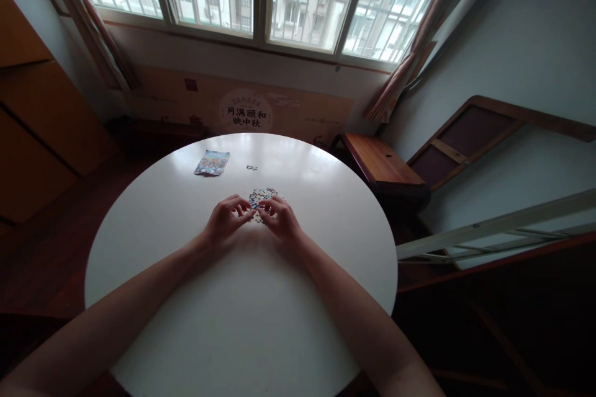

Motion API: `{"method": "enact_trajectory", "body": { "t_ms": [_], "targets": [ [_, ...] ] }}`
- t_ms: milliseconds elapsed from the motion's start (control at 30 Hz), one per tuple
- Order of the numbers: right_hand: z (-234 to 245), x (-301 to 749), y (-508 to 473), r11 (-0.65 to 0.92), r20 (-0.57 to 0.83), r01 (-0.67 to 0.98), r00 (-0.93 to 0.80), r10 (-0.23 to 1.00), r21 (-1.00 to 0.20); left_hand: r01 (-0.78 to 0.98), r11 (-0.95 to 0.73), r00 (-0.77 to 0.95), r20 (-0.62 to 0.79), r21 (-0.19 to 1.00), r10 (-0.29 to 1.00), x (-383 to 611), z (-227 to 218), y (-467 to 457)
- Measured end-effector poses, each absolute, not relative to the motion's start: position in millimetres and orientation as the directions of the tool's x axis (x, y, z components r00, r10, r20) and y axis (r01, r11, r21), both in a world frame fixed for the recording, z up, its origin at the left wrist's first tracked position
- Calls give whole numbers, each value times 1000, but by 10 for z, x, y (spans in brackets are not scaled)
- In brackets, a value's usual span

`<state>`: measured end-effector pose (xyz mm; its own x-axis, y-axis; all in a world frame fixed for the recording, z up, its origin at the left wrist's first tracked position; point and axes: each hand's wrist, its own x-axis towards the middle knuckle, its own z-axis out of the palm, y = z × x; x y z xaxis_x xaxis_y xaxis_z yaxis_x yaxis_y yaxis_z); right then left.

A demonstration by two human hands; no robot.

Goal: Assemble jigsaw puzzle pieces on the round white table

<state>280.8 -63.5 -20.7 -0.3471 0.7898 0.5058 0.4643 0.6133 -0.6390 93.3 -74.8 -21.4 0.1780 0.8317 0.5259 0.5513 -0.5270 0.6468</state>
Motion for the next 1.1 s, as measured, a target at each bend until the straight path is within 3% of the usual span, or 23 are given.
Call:
{"method": "enact_trajectory", "body": {
  "t_ms": [467, 800, 1100],
  "targets": [
    [-218, 2835, -629, 624, 516, 439, -352, 781, -646, 509, -540, 189, 525, 670, 830, 951, -202, -760],
    [-182, 2820, -649, 579, 545, 480, -225, 807, -659, 482, -484, 100, 503, 731, 859, 937, -131, -742],
    [-212, 2805, -640, 599, 528, 439, -286, 800, -669, 430, -509, 162, 491, 746, 856, 966, -185, -754]
  ]
}}
